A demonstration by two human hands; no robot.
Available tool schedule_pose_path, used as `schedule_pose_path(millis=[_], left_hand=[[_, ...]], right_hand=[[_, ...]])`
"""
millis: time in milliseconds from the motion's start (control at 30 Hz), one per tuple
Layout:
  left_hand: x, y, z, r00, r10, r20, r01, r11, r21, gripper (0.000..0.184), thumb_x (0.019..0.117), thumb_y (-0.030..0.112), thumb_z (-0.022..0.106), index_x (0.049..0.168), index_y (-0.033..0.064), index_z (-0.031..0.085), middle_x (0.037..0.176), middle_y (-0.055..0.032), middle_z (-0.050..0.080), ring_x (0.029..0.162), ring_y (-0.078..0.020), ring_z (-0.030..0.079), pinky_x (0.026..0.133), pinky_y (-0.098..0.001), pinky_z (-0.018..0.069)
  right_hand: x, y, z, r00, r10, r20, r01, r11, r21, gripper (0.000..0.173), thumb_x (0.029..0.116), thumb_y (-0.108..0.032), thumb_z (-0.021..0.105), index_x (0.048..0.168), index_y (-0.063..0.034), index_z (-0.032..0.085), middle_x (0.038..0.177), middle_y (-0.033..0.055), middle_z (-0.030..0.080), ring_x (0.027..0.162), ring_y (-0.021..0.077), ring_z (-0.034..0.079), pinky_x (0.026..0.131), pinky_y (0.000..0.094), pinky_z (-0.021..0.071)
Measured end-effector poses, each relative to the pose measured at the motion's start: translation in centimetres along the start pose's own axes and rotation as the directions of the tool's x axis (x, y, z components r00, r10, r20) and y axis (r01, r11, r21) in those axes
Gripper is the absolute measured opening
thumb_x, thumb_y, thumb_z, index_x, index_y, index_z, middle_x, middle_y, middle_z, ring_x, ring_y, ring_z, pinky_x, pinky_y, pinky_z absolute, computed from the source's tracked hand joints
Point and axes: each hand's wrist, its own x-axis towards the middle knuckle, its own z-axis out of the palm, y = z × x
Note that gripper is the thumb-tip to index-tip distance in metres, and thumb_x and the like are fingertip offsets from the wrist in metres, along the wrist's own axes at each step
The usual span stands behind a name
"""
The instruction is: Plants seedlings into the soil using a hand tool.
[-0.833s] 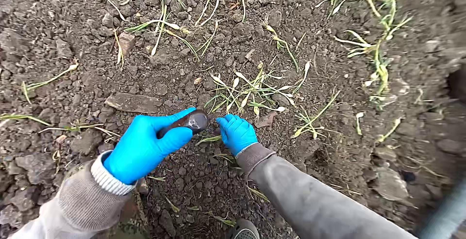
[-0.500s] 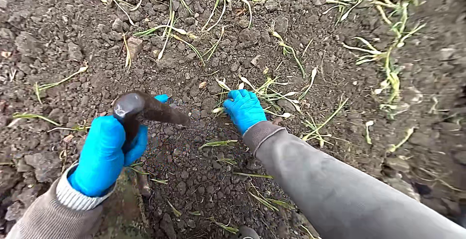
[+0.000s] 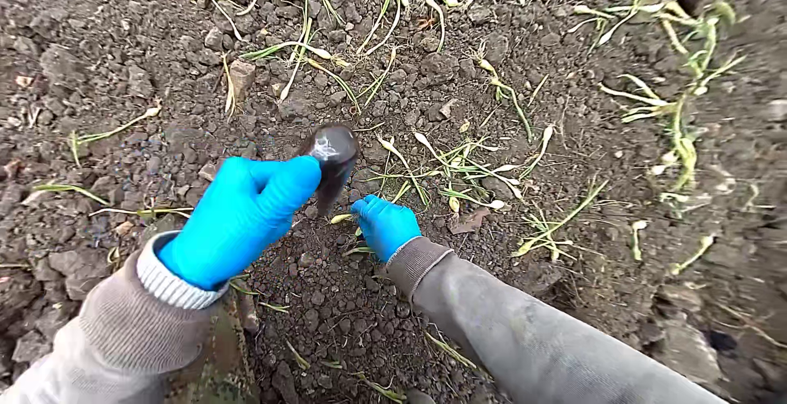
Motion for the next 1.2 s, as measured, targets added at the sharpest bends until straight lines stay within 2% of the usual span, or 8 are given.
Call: schedule_pose_path(millis=[200, 333, 467, 633, 767, 867, 1000, 1200], left_hand=[[-0.8, -4.4, -0.2, 0.971, -0.239, 0.014, 0.237, 0.952, -0.192, 0.058, 0.1016, 0.062, 0.046, 0.078, 0.0114, 0.063, 0.045, 0.0020, 0.039, 0.033, -0.0060, 0.034, 0.032, -0.0205, 0.0290], [-3.4, -9.2, -3.8, 0.972, 0.231, 0.033, -0.201, 0.903, -0.381, 0.046, 0.1067, 0.050, 0.048, 0.085, 0.0108, 0.060, 0.056, 0.0027, 0.044, 0.042, -0.0071, 0.040, 0.037, -0.0242, 0.0346], [-4.9, -7.0, -4.0, 0.998, -0.062, 0.000, 0.061, 0.994, -0.091, 0.062, 0.0785, 0.084, 0.060, 0.071, 0.0230, 0.062, 0.050, 0.0078, 0.047, 0.039, -0.0016, 0.043, 0.037, -0.0179, 0.0358], [-4.7, -4.5, -4.7, 0.981, -0.167, -0.102, 0.167, 0.986, -0.010, 0.017, 0.0783, 0.028, 0.074, 0.067, 0.0203, 0.064, 0.047, 0.0016, 0.050, 0.037, -0.0069, 0.044, 0.036, -0.0233, 0.0373], [-4.5, -5.9, -3.9, 0.982, -0.123, -0.146, 0.096, 0.979, -0.179, 0.026, 0.0781, 0.016, 0.071, 0.104, 0.0190, 0.075, 0.049, 0.0021, 0.049, 0.035, -0.0060, 0.042, 0.036, -0.0213, 0.0379], [-3.9, -7.7, -3.1, 0.973, -0.214, -0.081, 0.184, 0.943, -0.278, 0.021, 0.0807, 0.007, 0.064, 0.099, 0.0149, 0.069, 0.047, -0.0004, 0.048, 0.036, -0.0089, 0.045, 0.039, -0.0233, 0.0427], [-4.2, -8.2, -2.7, 0.972, -0.229, -0.052, 0.200, 0.923, -0.330, 0.025, 0.0851, 0.002, 0.065, 0.109, 0.0088, 0.071, 0.056, -0.0077, 0.061, 0.047, -0.0155, 0.061, 0.050, -0.0289, 0.0564], [-4.4, -2.2, -4.2, 0.987, 0.116, -0.107, -0.137, 0.967, -0.214, 0.048, 0.0883, 0.011, 0.071, 0.135, 0.0154, 0.064, 0.067, 0.0014, 0.062, 0.042, -0.0036, 0.047, 0.039, -0.0173, 0.0431]], right_hand=[[3.1, -4.2, -1.5, 0.984, -0.079, 0.162, 0.090, 0.994, -0.062, 0.023, 0.1017, -0.014, 0.060, 0.121, -0.0150, 0.074, 0.128, 0.0106, 0.067, 0.110, 0.0334, 0.069, 0.086, 0.0567, 0.0574], [4.6, -5.9, 2.4, 0.964, -0.028, 0.266, 0.052, 0.995, -0.083, 0.022, 0.1034, -0.016, 0.058, 0.121, -0.0085, 0.070, 0.133, 0.0134, 0.064, 0.115, 0.0349, 0.067, 0.089, 0.0558, 0.0578], [2.7, -2.4, 0.6, 0.963, -0.212, 0.168, 0.242, 0.953, -0.185, 0.030, 0.1018, -0.018, 0.063, 0.130, -0.0067, 0.067, 0.134, 0.0171, 0.064, 0.125, 0.0363, 0.060, 0.103, 0.0515, 0.0486], [1.2, 5.6, -4.9, 0.981, 0.077, -0.175, -0.117, 0.966, -0.232, 0.029, 0.0974, -0.003, 0.063, 0.125, -0.0077, 0.071, 0.128, 0.0210, 0.065, 0.115, 0.0434, 0.064, 0.088, 0.0589, 0.0545], [-0.9, 6.7, -4.3, 0.993, 0.114, -0.027, -0.117, 0.977, -0.181, 0.034, 0.1025, -0.015, 0.059, 0.136, -0.0199, 0.067, 0.130, 0.0161, 0.066, 0.100, 0.0402, 0.071, 0.075, 0.0613, 0.0575], [-1.0, 5.1, -1.6, 0.973, 0.088, 0.215, -0.051, 0.984, -0.173, 0.044, 0.1036, -0.035, 0.061, 0.146, -0.0238, 0.058, 0.138, 0.0112, 0.061, 0.105, 0.0349, 0.070, 0.082, 0.0564, 0.0582], [-0.6, 4.3, -0.2, 0.959, 0.189, 0.211, -0.153, 0.972, -0.177, 0.044, 0.1068, -0.044, 0.053, 0.145, -0.0229, 0.057, 0.143, 0.0129, 0.060, 0.108, 0.0369, 0.070, 0.084, 0.0571, 0.0572], [-1.1, 5.1, -0.9, 0.917, 0.367, 0.155, -0.345, 0.926, -0.151, 0.054, 0.1019, -0.014, 0.061, 0.153, -0.0212, 0.044, 0.147, 0.0142, 0.058, 0.102, 0.0431, 0.072, 0.082, 0.0624, 0.0568]])
